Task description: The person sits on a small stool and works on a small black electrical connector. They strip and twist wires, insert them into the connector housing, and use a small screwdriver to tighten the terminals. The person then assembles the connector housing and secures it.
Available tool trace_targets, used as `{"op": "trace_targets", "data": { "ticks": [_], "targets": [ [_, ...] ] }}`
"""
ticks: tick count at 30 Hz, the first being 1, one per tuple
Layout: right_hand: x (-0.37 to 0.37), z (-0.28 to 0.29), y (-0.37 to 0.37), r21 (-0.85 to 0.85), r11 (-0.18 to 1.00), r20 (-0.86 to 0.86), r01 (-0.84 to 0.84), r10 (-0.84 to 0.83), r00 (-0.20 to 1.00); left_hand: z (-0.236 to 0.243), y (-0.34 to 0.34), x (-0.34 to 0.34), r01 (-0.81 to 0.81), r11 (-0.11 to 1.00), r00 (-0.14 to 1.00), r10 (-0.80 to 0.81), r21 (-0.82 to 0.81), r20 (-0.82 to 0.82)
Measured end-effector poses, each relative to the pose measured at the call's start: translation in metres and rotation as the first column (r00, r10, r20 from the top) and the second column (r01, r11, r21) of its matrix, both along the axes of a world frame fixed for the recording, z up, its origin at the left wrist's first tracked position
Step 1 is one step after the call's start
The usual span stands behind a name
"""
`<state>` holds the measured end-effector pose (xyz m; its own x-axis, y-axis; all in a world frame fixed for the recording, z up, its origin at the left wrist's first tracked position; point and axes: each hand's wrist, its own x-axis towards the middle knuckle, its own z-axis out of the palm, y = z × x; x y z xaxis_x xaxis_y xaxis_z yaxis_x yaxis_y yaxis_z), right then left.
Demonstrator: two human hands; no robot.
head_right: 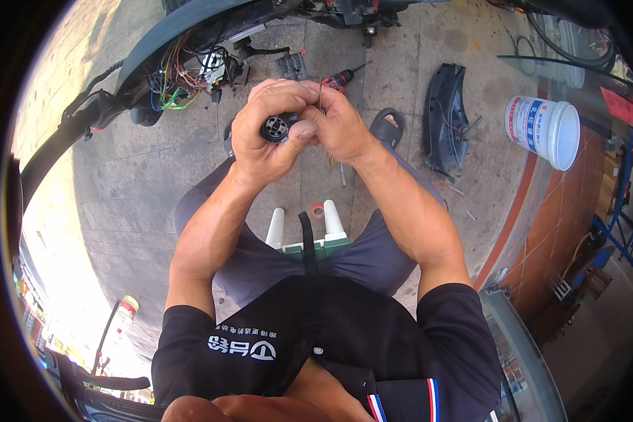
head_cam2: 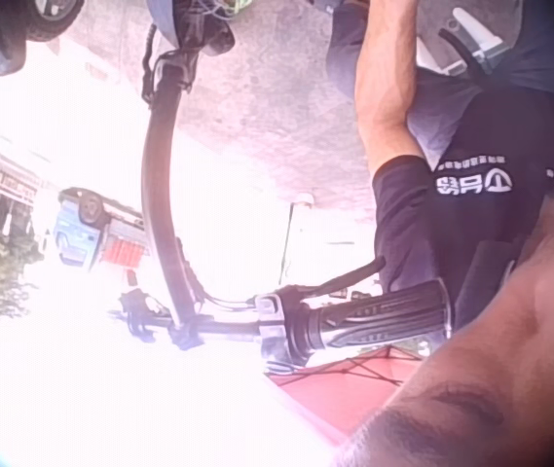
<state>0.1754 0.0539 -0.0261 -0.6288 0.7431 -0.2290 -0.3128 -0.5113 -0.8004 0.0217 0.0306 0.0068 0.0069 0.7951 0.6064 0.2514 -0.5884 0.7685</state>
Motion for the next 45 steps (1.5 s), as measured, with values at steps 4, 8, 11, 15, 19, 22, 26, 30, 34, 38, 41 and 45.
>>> {"op": "trace_targets", "data": {
  "ticks": [4, 8, 11, 15, 19, 22, 26, 30, 34, 38, 41, 45],
  "targets": [
    [0.003, -0.004, 0.0, -0.047, 0.999, -0.048, -0.021, 0.019, 0.999, 0.001, 0.0, 0.001, -0.013, 1.0, 1.0, 0.013, -0.012, -0.008],
    [0.003, -0.005, 0.001, -0.055, 0.998, -0.06, -0.031, 0.027, 0.998, 0.001, 0.0, 0.001, -0.013, 1.0, 1.0, 0.013, -0.018, -0.022],
    [0.0, -0.002, 0.001, -0.009, 1.0, -0.068, -0.022, 0.021, 0.997, 0.001, 0.0, 0.001, -0.016, 0.999, 1.0, 0.016, -0.035, 0.0],
    [-0.006, 0.005, -0.001, 0.009, 1.0, -0.007, 0.024, -0.024, 1.0, 0.001, -0.002, 0.002, -0.038, 0.997, 0.999, 0.04, -0.071, 0.028],
    [-0.008, 0.01, -0.003, -0.01, 1.0, 0.068, 0.018, -0.017, 0.998, 0.003, -0.005, 0.004, -0.081, 0.985, 0.995, 0.089, -0.151, 0.048],
    [-0.007, 0.01, -0.003, -0.01, 1.0, 0.138, -0.017, 0.019, 0.99, 0.003, -0.006, 0.004, -0.108, 0.981, 0.993, 0.115, -0.162, 0.037],
    [-0.006, 0.008, -0.003, -0.005, 0.998, 0.098, -0.067, 0.067, 0.993, 0.003, -0.006, 0.004, -0.146, 0.979, 0.989, 0.145, -0.143, -0.022],
    [-0.007, 0.008, -0.003, 0.004, 0.997, 0.106, -0.078, 0.077, 0.991, 0.003, -0.005, 0.003, -0.173, 0.977, 0.984, 0.166, -0.127, -0.071],
    [-0.007, 0.009, -0.003, -0.003, 0.998, 0.109, -0.061, 0.061, 0.992, 0.003, -0.005, 0.004, -0.171, 0.978, 0.984, 0.163, -0.121, -0.074],
    [-0.006, 0.011, -0.002, -0.025, 1.0, 0.097, 0.014, -0.011, 0.995, 0.001, -0.005, 0.003, -0.077, 0.981, 0.994, 0.089, -0.178, 0.061],
    [-0.004, 0.013, 0.001, -0.036, 0.997, 0.037, 0.075, -0.073, 0.997, 0.001, -0.007, 0.002, 0.02, 0.96, 0.974, 0.044, -0.278, 0.221],
    [0.0, 0.019, 0.005, 0.139, 0.976, 0.129, 0.17, -0.188, 0.974, -0.001, -0.004, -0.001, 0.211, 0.926, 0.887, -0.046, -0.315, 0.459]
  ]
}}
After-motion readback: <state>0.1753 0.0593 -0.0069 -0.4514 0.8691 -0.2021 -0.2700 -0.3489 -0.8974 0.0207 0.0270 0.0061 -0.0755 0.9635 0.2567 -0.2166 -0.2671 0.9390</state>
